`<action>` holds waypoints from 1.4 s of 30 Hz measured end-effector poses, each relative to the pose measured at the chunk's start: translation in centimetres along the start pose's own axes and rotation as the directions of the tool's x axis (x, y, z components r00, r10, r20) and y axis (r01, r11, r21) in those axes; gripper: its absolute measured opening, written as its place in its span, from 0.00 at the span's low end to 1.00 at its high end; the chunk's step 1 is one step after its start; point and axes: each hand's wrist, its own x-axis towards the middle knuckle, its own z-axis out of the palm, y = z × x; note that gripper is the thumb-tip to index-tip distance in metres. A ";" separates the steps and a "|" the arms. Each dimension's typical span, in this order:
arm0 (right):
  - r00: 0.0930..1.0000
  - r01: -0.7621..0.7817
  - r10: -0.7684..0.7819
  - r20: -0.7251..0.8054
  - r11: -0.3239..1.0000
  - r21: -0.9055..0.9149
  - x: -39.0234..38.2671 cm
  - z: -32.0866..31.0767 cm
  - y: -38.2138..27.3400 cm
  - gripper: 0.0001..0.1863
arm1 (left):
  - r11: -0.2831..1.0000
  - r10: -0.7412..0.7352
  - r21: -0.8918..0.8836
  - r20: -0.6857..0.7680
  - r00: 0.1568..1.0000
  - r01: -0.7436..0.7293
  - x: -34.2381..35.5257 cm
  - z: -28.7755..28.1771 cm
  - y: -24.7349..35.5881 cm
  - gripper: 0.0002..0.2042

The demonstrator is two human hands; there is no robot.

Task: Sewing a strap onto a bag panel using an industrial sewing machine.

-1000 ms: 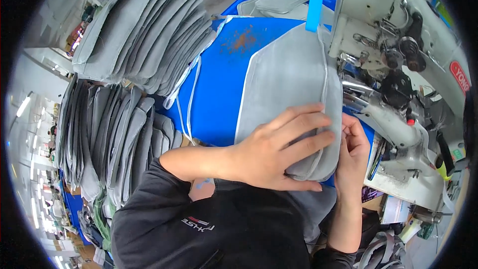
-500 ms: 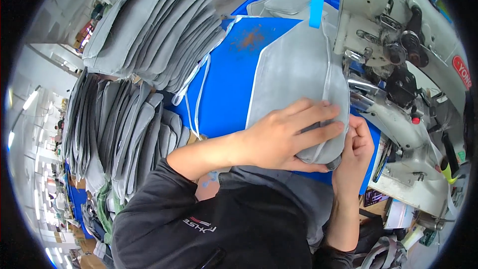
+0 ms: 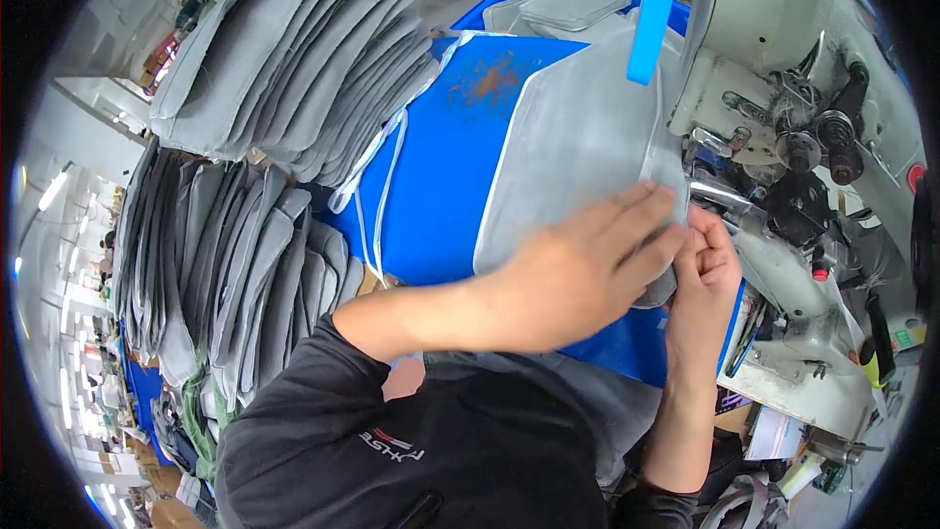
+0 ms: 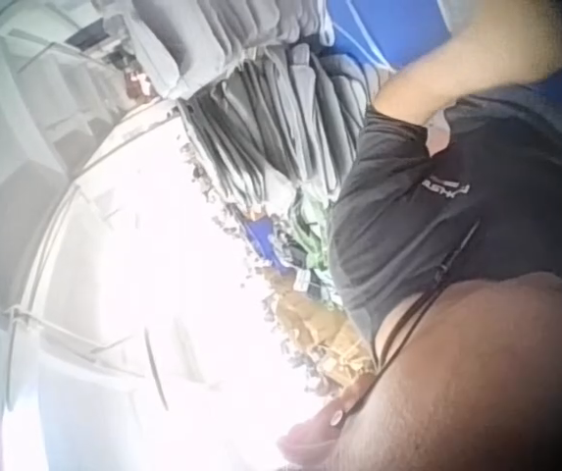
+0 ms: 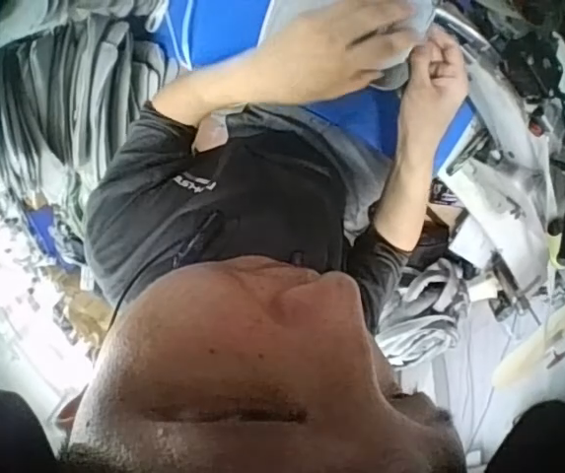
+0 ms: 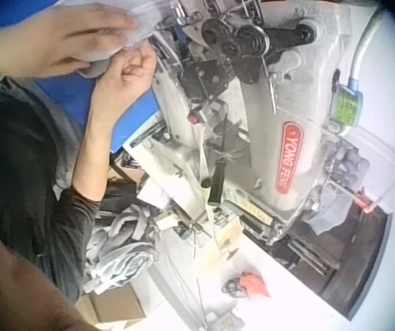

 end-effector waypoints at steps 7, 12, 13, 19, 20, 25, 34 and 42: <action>0.979 0.184 -0.203 -0.012 0.908 -0.376 -1.9 -0.6 0.0 0.08 | 0.895 0.056 0.445 -0.158 0.986 0.020 1.1 1.9 1.8 0.22; 0.983 0.182 -0.176 0.045 0.962 -0.203 -2.1 0.0 0.4 0.05 | 0.890 0.126 0.452 -0.099 0.987 -0.068 1.1 1.2 1.5 0.21; 0.978 0.208 -0.204 0.037 0.963 -0.172 -2.0 0.2 0.5 0.05 | 0.902 0.128 0.427 -0.106 0.986 -0.071 1.2 1.3 1.4 0.21; 0.980 0.199 -0.197 0.033 0.976 -0.088 -1.1 0.0 1.2 0.07 | 0.911 0.136 0.406 -0.125 0.983 -0.074 2.1 2.4 1.0 0.15; 0.979 0.203 -0.201 0.036 0.975 -0.088 -0.9 0.2 1.3 0.07 | 0.913 0.158 0.401 -0.158 0.975 -0.083 2.3 2.7 0.7 0.14; 0.981 0.191 -0.192 -0.043 0.981 -0.025 0.4 0.6 1.6 0.09 | 0.888 0.196 0.445 -0.133 0.971 -0.119 3.3 3.3 -0.5 0.11; 0.950 0.275 -0.296 -0.101 0.944 -0.179 0.5 0.7 2.6 0.02 | 0.901 0.072 0.432 -0.231 0.970 0.036 3.1 3.4 0.2 0.14; 0.957 0.211 -0.290 0.011 0.670 -0.712 -0.8 1.4 2.3 0.08 | 0.844 0.303 0.528 -0.321 0.897 -0.096 -0.2 3.3 -2.3 0.16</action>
